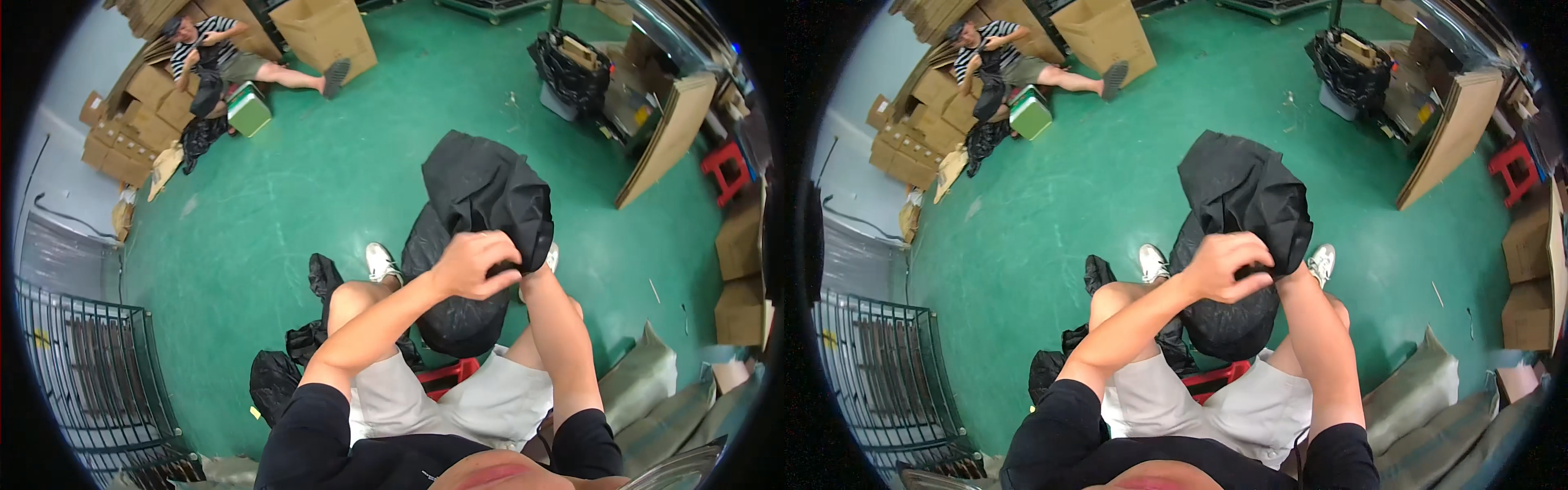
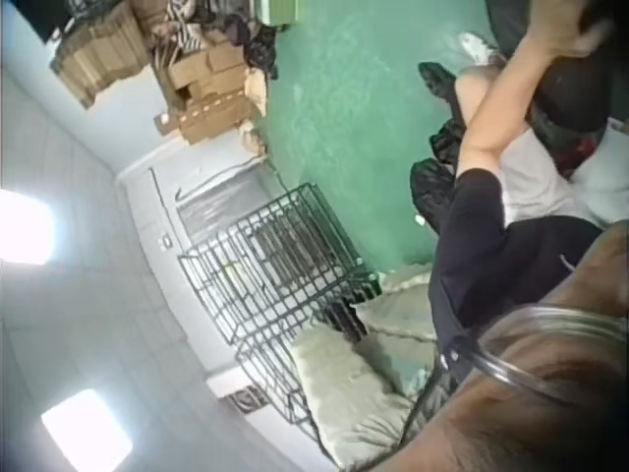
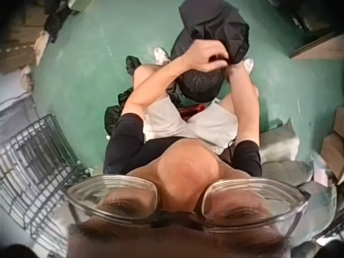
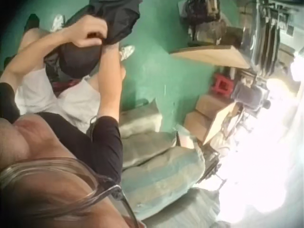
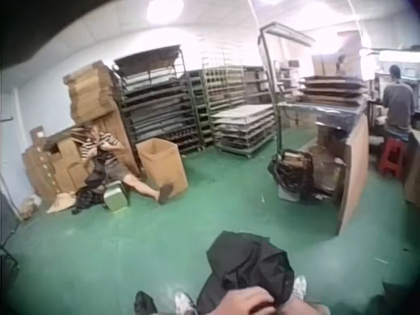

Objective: Inspecting and organizing black fabric covers by hand while sitting in a factory environment.

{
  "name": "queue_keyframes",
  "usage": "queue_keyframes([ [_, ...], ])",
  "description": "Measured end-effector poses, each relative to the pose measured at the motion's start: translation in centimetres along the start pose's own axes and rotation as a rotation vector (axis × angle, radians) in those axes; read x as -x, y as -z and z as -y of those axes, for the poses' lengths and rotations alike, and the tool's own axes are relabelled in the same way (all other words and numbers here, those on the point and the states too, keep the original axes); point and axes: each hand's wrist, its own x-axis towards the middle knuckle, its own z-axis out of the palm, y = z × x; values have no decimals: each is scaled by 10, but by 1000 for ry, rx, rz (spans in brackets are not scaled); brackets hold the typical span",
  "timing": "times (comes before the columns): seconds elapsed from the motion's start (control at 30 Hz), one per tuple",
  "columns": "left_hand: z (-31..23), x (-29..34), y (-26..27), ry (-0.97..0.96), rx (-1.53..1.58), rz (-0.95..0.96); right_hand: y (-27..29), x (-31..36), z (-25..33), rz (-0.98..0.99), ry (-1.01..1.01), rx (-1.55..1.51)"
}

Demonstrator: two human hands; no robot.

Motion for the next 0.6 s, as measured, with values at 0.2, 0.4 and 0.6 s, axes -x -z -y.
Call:
queue_keyframes([
  [0.2,54,1,4,496,-213,-700,-15,0,46,-251,54,329],
  [0.4,56,-10,19,1575,1170,-780,-19,-6,51,-258,19,140],
  [0.6,46,7,-17,1989,1412,-393,-18,-5,65,-49,-45,-117],
])
